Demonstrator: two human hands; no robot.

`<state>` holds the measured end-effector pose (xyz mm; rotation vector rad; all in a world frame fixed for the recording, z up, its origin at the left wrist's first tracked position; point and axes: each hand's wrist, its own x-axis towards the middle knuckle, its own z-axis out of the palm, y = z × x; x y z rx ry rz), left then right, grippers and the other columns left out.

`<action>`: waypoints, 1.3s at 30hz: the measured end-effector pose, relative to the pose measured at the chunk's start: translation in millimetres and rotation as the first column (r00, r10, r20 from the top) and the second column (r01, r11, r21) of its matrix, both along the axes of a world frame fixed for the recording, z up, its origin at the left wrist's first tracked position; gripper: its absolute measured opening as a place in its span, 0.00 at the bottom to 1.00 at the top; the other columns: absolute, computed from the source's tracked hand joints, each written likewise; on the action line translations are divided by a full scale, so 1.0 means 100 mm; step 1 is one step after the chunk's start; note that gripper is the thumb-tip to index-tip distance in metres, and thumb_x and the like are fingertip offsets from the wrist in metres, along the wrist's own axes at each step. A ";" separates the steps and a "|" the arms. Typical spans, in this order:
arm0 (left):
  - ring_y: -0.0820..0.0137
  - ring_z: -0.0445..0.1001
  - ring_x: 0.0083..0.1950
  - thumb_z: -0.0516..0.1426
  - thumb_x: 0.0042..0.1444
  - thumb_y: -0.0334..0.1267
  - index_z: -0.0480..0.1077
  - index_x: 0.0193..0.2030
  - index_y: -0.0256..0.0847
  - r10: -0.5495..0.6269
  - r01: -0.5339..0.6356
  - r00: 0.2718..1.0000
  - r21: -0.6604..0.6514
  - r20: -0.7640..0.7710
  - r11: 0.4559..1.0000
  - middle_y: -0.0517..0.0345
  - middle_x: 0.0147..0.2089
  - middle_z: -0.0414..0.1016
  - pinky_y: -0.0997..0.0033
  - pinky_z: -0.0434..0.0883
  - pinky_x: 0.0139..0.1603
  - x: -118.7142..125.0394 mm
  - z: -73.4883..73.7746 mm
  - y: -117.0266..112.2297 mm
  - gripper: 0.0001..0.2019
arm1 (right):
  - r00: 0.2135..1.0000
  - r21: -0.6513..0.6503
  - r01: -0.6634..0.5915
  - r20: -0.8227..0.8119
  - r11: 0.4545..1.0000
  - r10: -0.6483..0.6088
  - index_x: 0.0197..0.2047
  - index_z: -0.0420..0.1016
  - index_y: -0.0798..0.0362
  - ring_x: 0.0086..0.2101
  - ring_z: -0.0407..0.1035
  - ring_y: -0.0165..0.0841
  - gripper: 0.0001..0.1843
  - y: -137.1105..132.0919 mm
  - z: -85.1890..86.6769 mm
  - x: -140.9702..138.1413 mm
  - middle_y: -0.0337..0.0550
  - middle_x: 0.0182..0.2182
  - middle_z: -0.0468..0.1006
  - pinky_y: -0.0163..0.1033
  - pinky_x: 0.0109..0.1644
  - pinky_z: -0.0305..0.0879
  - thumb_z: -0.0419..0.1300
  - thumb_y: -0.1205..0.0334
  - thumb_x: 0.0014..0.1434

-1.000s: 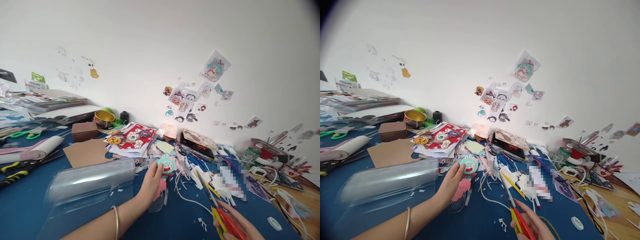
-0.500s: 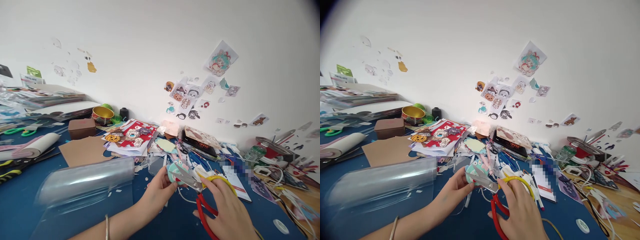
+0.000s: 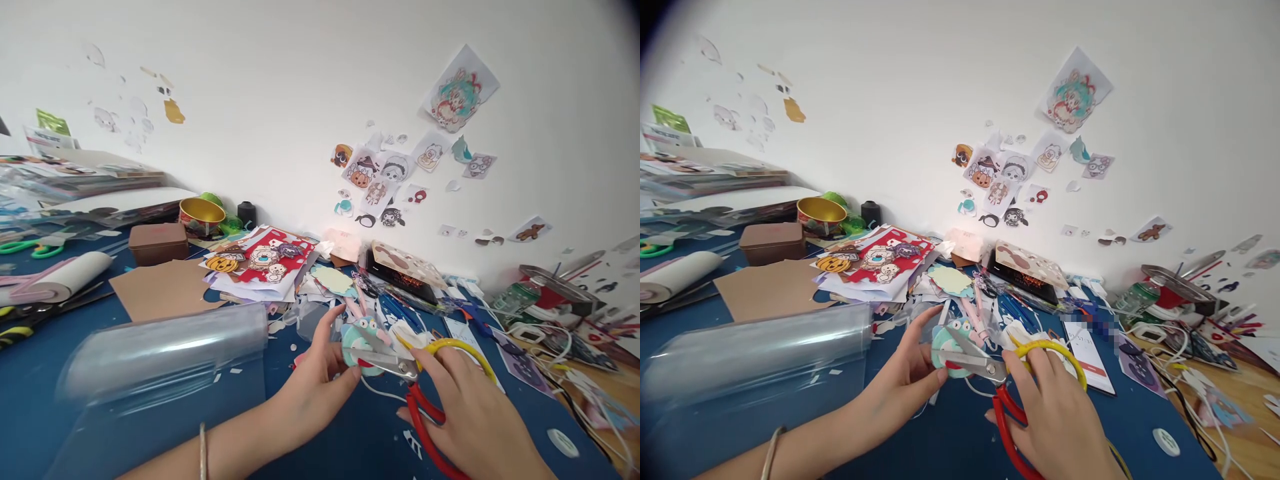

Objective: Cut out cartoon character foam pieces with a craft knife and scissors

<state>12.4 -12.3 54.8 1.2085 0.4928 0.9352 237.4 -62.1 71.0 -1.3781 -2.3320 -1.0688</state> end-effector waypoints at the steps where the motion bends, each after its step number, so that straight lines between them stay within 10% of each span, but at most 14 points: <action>1: 0.77 0.63 0.28 0.59 0.53 0.48 0.29 0.66 0.45 0.002 -0.002 1.000 0.002 -0.019 1.000 0.61 0.35 0.71 0.75 0.57 0.29 -0.01 0.00 -0.01 0.46 | 1.000 -0.003 0.009 -0.003 1.000 -0.009 0.51 0.64 0.55 0.32 0.65 0.41 0.25 0.00 0.00 -0.01 0.51 0.35 0.67 0.40 0.30 0.61 0.48 0.44 0.60; 22: 0.67 0.71 0.38 0.58 0.54 0.42 0.32 0.65 0.47 0.049 -0.050 0.998 0.005 0.043 0.999 0.56 0.36 0.74 0.65 0.63 0.40 -0.08 0.09 0.01 0.42 | 0.982 0.111 0.035 0.178 0.993 -0.055 0.50 0.65 0.57 0.22 0.62 0.32 0.24 -0.03 -0.04 -0.15 0.49 0.31 0.68 0.34 0.22 0.54 0.36 0.51 0.67; 31: 0.80 0.56 0.19 0.57 0.51 0.34 0.37 0.63 0.49 0.093 -0.092 0.996 -0.090 0.005 0.992 0.70 0.27 0.69 0.76 0.58 0.27 -0.05 0.09 0.06 0.39 | 0.997 0.041 -0.013 0.072 0.999 0.010 0.48 0.68 0.57 0.25 0.67 0.31 0.25 0.00 -0.03 -0.15 0.47 0.30 0.70 0.33 0.26 0.58 0.36 0.53 0.68; 39: 0.82 0.60 0.19 0.55 0.47 0.32 0.57 0.46 0.41 0.063 -0.057 0.997 -0.117 0.050 0.991 0.58 0.39 0.76 0.77 0.48 0.19 -0.06 0.18 0.08 0.18 | 0.993 0.097 -0.019 0.121 0.995 0.007 0.50 0.69 0.55 0.27 0.66 0.34 0.24 -0.01 0.12 0.02 0.44 0.28 0.67 0.36 0.29 0.55 0.41 0.49 0.67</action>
